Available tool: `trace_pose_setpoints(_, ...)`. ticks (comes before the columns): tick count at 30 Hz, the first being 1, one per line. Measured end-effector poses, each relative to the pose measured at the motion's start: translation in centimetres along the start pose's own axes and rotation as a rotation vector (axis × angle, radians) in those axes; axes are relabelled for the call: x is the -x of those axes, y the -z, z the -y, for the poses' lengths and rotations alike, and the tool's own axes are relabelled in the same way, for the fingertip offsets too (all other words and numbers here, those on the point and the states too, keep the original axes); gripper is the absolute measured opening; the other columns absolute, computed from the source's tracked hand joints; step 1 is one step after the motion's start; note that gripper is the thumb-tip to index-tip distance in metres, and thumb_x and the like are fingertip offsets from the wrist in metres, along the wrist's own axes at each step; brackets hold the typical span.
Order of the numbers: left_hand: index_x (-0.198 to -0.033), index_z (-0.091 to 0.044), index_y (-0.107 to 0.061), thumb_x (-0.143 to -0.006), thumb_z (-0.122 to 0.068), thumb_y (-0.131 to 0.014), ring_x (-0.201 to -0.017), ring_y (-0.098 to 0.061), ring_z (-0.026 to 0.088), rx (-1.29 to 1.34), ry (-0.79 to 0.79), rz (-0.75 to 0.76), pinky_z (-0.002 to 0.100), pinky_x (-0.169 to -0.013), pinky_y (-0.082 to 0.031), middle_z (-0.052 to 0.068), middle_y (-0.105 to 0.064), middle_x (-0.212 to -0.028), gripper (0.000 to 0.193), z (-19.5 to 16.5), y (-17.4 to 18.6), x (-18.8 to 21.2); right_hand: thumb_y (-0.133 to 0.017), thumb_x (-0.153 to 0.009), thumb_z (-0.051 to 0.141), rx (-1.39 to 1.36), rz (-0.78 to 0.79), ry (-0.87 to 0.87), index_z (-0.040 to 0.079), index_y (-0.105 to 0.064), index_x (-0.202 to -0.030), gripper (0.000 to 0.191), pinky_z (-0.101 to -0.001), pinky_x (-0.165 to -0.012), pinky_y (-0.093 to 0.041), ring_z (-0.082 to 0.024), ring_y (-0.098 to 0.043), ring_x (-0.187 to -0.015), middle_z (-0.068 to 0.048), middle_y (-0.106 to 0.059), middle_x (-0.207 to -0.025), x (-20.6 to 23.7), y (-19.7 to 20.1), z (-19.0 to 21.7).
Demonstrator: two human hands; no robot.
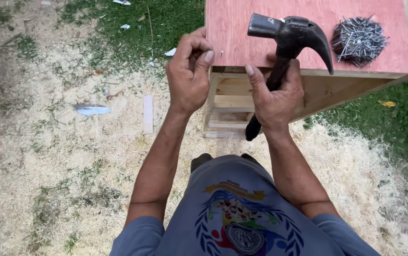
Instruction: The person carries a claw hammer and a block of wood across a workshop yard, places a pile of nails on a red plywood panel, and hammers nails along the edge of the panel to fasten it to a wooden frame, steadying the panel with the other hand.
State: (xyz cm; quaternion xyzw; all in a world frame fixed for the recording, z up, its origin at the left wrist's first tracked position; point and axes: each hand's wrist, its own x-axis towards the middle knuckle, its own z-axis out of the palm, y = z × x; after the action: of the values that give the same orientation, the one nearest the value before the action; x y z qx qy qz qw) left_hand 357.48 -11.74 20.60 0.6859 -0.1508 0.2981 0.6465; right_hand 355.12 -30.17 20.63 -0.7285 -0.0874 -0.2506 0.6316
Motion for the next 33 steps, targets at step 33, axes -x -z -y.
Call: trace_pose_setpoints(33,-0.107,-0.007,-0.067,-0.103,-0.004,-0.069,-0.125,-0.055,0.021,-0.280,-0.140,-0.132,0.036,-0.109,-0.051,0.012,-0.056,-0.133,0.006,-3.7,-0.3,0.4,-0.078,-0.109,0.017,0.123,-0.057,0.034,0.002,-0.065,-0.125,0.025,-0.0205,-0.061,-0.042,-0.003,-0.056,-0.068,0.006,-0.061,-0.080,1.1,2.1,1.9)
